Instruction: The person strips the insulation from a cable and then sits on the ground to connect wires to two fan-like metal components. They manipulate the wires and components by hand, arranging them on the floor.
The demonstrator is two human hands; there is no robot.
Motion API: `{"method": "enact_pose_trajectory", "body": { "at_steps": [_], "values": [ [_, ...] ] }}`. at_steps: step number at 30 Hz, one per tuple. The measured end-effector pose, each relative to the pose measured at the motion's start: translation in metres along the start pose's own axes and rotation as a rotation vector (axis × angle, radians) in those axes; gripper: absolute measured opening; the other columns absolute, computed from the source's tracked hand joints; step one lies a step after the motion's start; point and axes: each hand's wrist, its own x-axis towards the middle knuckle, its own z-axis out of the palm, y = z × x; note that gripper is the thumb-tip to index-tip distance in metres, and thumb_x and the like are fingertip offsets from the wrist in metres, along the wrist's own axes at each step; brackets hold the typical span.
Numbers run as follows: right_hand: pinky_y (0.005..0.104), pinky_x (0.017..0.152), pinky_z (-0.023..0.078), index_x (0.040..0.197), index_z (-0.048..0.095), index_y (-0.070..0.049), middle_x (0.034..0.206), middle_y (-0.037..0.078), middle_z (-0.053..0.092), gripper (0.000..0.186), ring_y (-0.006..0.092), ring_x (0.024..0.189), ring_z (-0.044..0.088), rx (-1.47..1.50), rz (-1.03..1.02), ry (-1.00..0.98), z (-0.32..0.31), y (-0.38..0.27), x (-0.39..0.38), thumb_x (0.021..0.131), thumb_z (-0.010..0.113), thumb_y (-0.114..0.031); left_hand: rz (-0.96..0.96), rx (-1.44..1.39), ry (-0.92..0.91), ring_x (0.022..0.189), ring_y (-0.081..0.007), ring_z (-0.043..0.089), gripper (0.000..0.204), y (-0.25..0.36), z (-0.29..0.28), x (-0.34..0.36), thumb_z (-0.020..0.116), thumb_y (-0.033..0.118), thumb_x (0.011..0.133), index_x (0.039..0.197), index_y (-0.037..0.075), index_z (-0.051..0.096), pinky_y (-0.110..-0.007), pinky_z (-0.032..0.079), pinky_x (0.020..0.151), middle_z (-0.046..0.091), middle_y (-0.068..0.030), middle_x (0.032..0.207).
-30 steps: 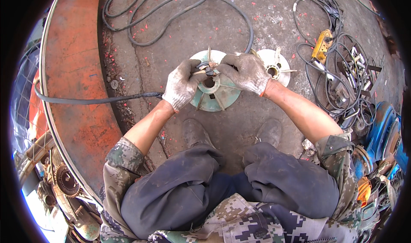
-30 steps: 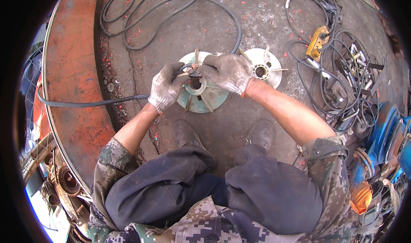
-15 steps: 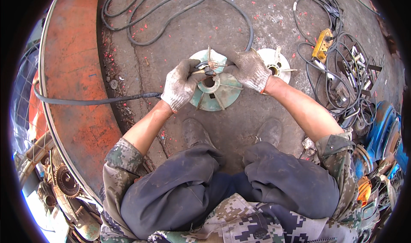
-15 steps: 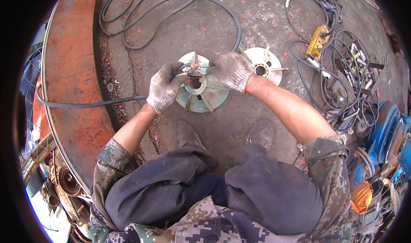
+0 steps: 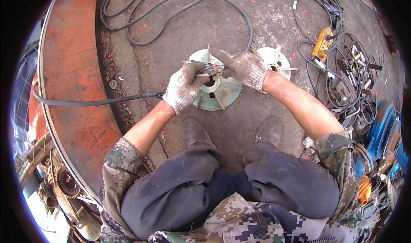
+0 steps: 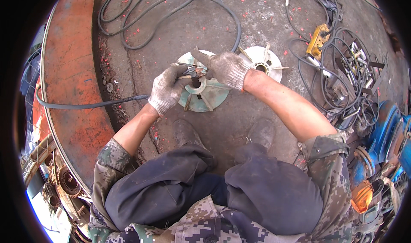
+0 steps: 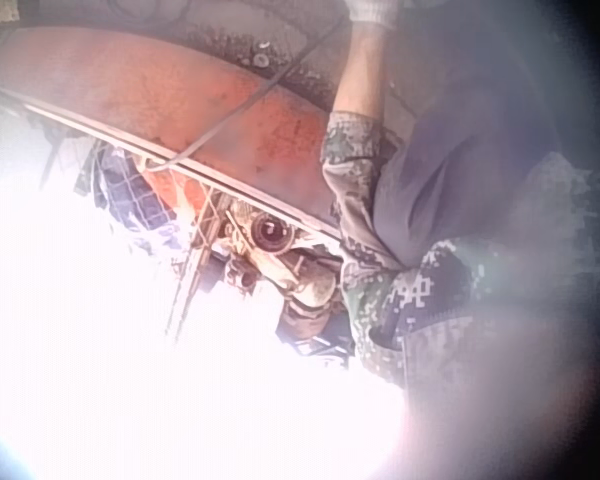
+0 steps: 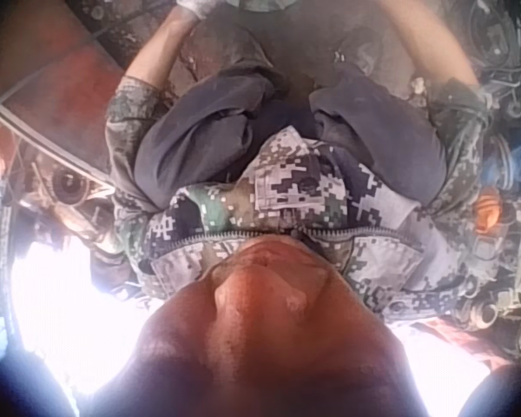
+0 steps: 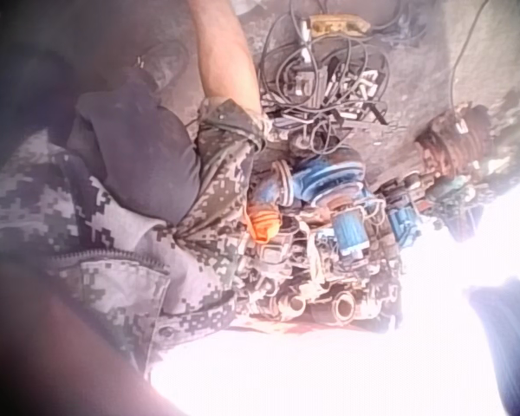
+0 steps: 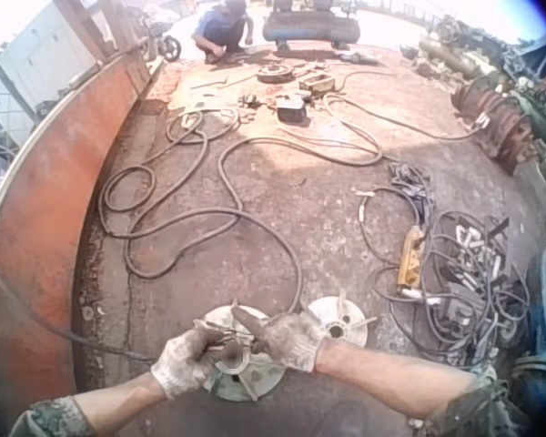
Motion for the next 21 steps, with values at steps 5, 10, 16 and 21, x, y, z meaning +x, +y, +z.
{"method": "enact_pose_trajectory", "body": {
  "at_steps": [5,10,16,21],
  "values": [
    [0.0531,0.067,0.06,0.175,0.034,-0.019,0.091,0.022,0.078,0.083,0.0404,0.082,0.079,0.0,-0.034,-0.013,-0.003,-0.002,0.0,0.101,0.072,-0.027,-0.039,-0.01,-0.011,0.109,-0.0371,0.079,0.036,0.001,0.001,-0.001,0.074,0.018,0.1,0.131,0.0,0.073,-0.044,0.061,0.097,0.079,-0.0246,0.114],
    [0.0527,0.069,0.06,0.174,0.035,-0.018,0.092,0.022,0.079,0.08,0.0408,0.083,0.079,-0.022,-0.046,-0.021,-0.002,-0.001,0.001,0.102,0.07,-0.026,-0.025,0.0,-0.032,0.112,-0.0386,0.078,0.039,-0.002,0.002,-0.002,0.074,0.018,0.1,0.135,0.001,0.071,-0.045,0.061,0.098,0.078,-0.0254,0.118],
    [0.0532,0.072,0.061,0.169,0.044,-0.017,0.094,0.022,0.079,0.079,0.0414,0.086,0.079,0.054,-0.043,-0.012,0.0,0.004,-0.001,0.098,0.077,-0.027,-0.021,0.019,-0.059,0.116,-0.0398,0.077,0.045,-0.008,0.004,0.0,0.076,0.019,0.1,0.141,0.003,0.068,-0.046,0.06,0.1,0.077,-0.0249,0.124],
    [0.0535,0.083,0.061,0.158,0.059,-0.017,0.104,0.021,0.08,0.07,0.0401,0.099,0.079,0.103,-0.031,0.036,-0.003,0.001,-0.007,0.093,0.083,-0.029,0.131,0.101,-0.048,0.114,-0.0391,0.077,0.047,-0.011,0.002,-0.003,0.076,0.017,0.099,0.144,0.006,0.067,-0.046,0.061,0.098,0.078,-0.0226,0.123]
  ]
}}
